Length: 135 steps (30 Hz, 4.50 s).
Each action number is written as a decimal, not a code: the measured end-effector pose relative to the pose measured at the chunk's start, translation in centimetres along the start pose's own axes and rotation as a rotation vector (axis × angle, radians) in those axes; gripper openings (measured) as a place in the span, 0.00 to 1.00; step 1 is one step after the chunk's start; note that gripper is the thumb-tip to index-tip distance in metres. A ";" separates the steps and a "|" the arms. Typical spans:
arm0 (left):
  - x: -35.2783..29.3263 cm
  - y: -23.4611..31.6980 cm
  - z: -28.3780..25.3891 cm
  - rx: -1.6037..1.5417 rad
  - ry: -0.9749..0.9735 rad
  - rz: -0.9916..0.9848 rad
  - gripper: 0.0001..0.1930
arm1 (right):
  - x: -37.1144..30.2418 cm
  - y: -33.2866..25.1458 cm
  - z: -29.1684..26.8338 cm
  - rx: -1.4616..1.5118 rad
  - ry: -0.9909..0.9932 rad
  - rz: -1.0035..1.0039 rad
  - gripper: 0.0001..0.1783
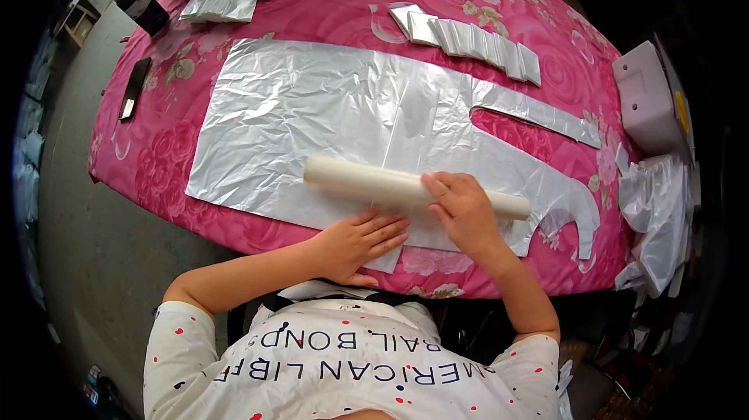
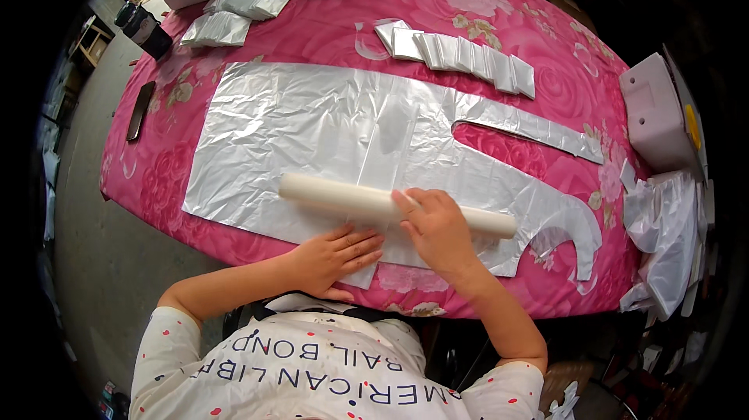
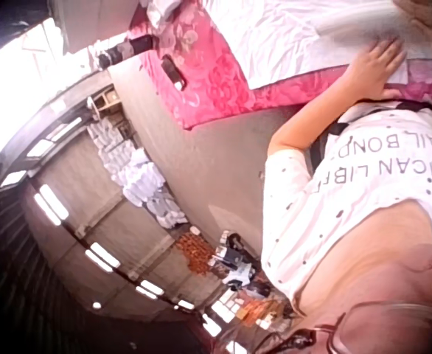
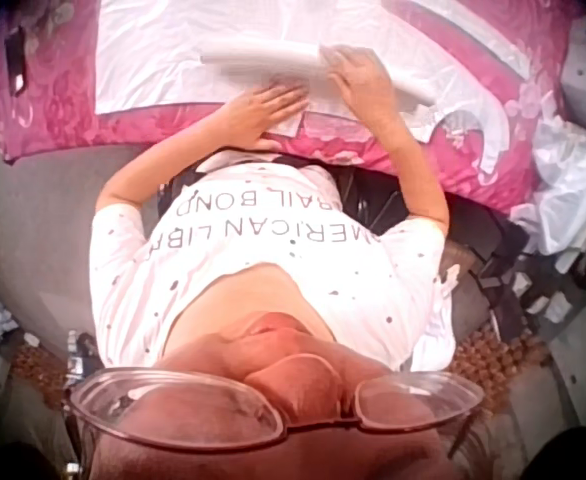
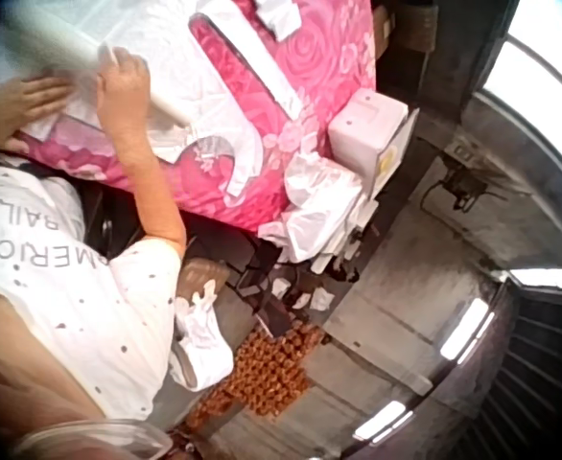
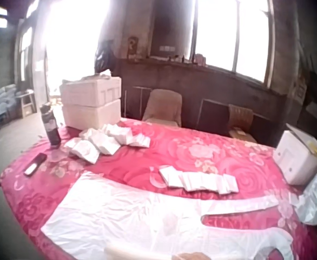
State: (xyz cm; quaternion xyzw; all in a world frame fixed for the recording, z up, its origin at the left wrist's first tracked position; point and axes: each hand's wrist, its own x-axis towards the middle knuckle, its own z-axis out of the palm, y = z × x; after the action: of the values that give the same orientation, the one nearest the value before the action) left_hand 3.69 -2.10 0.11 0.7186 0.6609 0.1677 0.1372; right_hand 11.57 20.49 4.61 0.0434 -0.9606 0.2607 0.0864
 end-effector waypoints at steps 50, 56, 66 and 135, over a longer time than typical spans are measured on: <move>3.1 -2.3 -1.9 -0.042 0.454 -0.362 0.33 | 3.4 0.7 3.1 0.622 -0.037 0.692 0.11; 2.9 -1.4 -0.2 0.079 0.234 -0.398 0.38 | 3.3 -1.3 2.8 0.317 -0.028 0.630 0.19; 4.2 -2.6 -1.4 0.054 0.398 -0.429 0.30 | 3.1 3.3 3.7 -0.097 0.104 -0.251 0.25; 6.8 -4.6 -0.2 0.129 0.355 -0.565 0.54 | 3.6 0.8 0.6 -0.163 -0.156 0.447 0.17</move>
State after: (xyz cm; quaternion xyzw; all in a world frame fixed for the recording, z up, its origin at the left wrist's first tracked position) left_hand -0.09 5.10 -1.23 0.4739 0.8567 0.2033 0.0154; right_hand 7.81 20.72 4.37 -0.1573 -0.9679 0.1908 -0.0445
